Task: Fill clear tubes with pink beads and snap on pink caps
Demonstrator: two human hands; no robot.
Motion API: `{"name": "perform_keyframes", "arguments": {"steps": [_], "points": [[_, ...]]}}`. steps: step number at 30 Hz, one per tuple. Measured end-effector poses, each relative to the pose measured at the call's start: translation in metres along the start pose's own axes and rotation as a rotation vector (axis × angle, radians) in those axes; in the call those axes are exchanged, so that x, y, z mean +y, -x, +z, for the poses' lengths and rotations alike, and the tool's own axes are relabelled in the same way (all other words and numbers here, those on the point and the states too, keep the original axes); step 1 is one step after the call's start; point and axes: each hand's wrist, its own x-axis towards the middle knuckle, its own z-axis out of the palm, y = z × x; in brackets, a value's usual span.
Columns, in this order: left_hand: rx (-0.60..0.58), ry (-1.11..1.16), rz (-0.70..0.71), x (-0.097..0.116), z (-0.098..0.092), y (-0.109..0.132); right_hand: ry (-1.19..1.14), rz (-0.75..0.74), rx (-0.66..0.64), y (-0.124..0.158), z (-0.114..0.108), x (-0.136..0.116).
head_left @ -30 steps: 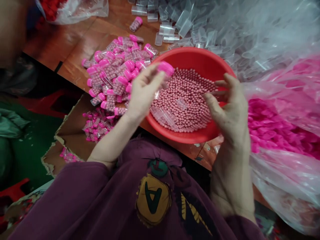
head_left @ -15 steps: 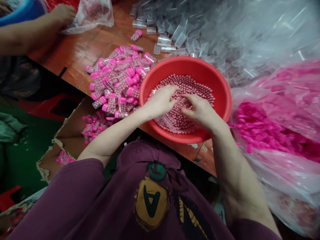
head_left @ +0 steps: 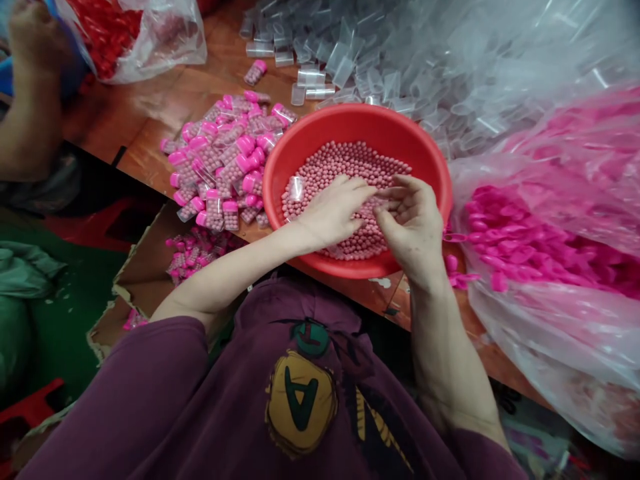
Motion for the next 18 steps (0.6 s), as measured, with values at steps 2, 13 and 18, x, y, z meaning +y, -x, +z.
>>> {"name": "perform_keyframes", "arguments": {"steps": [2, 13, 18], "points": [[-0.1, -0.164, 0.047, 0.003, -0.007, -0.005, -0.01, -0.017, -0.021, -0.002, 0.002, 0.001], [-0.591, -0.647, 0.026, -0.038, 0.001, -0.049, 0.218, 0.095, 0.508, 0.041, -0.137, -0.001], [-0.744, -0.457, 0.116, -0.009, 0.048, -0.07, 0.595, 0.426, 0.316, 0.093, -0.178, 0.018]]}}
